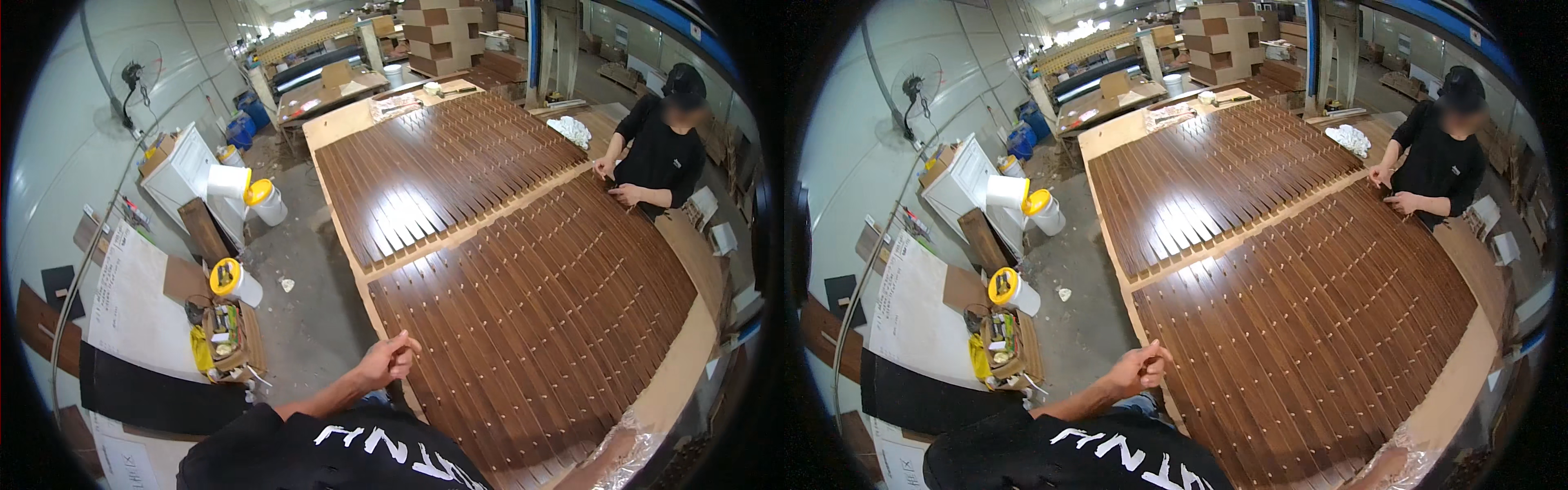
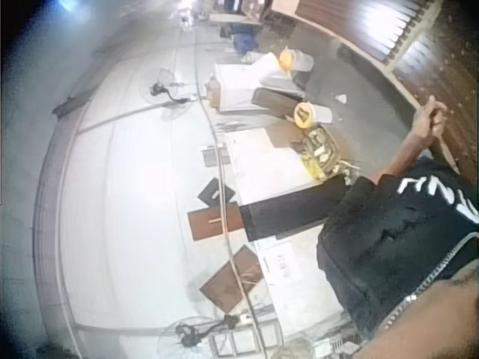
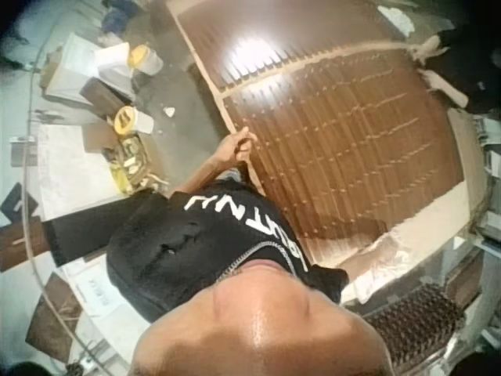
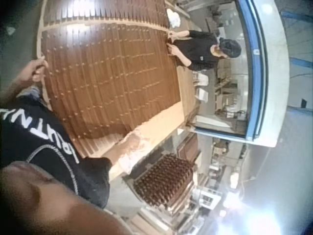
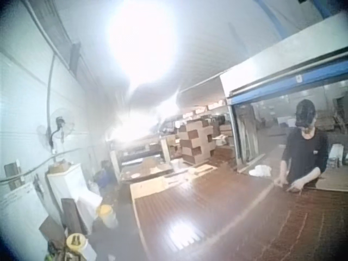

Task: The recorder and a colleague insert small wooden dowels into pre-drilled holes in a large wooden slat panel.

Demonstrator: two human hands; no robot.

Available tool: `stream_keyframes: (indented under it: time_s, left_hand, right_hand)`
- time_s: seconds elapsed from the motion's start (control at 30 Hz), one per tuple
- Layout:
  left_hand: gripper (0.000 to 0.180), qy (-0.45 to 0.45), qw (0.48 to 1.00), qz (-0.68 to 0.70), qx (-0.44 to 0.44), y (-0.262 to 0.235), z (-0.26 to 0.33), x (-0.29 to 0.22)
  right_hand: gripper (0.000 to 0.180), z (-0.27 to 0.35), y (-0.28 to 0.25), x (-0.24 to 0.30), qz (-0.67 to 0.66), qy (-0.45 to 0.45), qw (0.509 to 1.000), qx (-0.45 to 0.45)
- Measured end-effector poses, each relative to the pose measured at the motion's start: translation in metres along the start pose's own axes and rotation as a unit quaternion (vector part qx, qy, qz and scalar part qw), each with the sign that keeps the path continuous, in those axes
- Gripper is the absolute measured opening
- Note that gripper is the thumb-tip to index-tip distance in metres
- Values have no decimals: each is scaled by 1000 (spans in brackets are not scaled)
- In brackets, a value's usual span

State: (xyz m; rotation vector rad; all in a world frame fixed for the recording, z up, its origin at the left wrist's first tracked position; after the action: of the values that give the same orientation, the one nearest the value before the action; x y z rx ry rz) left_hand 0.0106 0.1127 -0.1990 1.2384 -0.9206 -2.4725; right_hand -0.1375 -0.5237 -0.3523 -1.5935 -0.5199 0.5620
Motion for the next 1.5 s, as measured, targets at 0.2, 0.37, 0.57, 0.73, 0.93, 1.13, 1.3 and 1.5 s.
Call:
stream_keyframes:
  time_s: [0.2,0.37,0.57,0.73,0.93,1.13,1.3,1.5]
  left_hand:
    - [29,-48,997,53,-13,-42,-37,-5]
    - [29,-26,999,42,10,-100,-55,-48]
    - [33,70,988,118,-71,-233,-38,-116]
    - [34,148,957,221,-114,-384,-18,-175]
    - [33,202,920,241,-233,-474,6,-303]
    - [34,187,954,164,-167,-569,-36,-404]
    - [37,131,981,90,-113,-590,-121,-477]
    - [36,90,983,4,-159,-617,-226,-562]
  right_hand:
    - [25,38,-76,164,-301,-75,950,38]
    - [28,140,-124,376,-425,-251,851,179]
    - [31,252,-140,586,-446,-395,738,317]
    - [30,325,-161,758,-414,-444,703,371]
    - [31,366,-125,904,-446,-387,677,438]
    - [30,353,-132,994,-357,-394,758,378]
    - [29,302,-100,1062,-395,-328,781,354]
    - [31,238,-129,1174,-411,-316,820,240]
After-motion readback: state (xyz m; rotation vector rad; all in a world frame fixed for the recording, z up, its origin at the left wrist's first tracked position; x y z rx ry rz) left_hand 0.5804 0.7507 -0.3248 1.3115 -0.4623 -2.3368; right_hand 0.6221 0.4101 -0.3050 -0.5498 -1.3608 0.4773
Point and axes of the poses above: each hand's wrist, its own z-axis away from the middle knuckle, its own y-axis out of the palm, x = y × z, the point moved 4 cm from there along -z, towards the middle knuckle, and after that the axes turned 7 degrees about x, right-handed, at the moved point
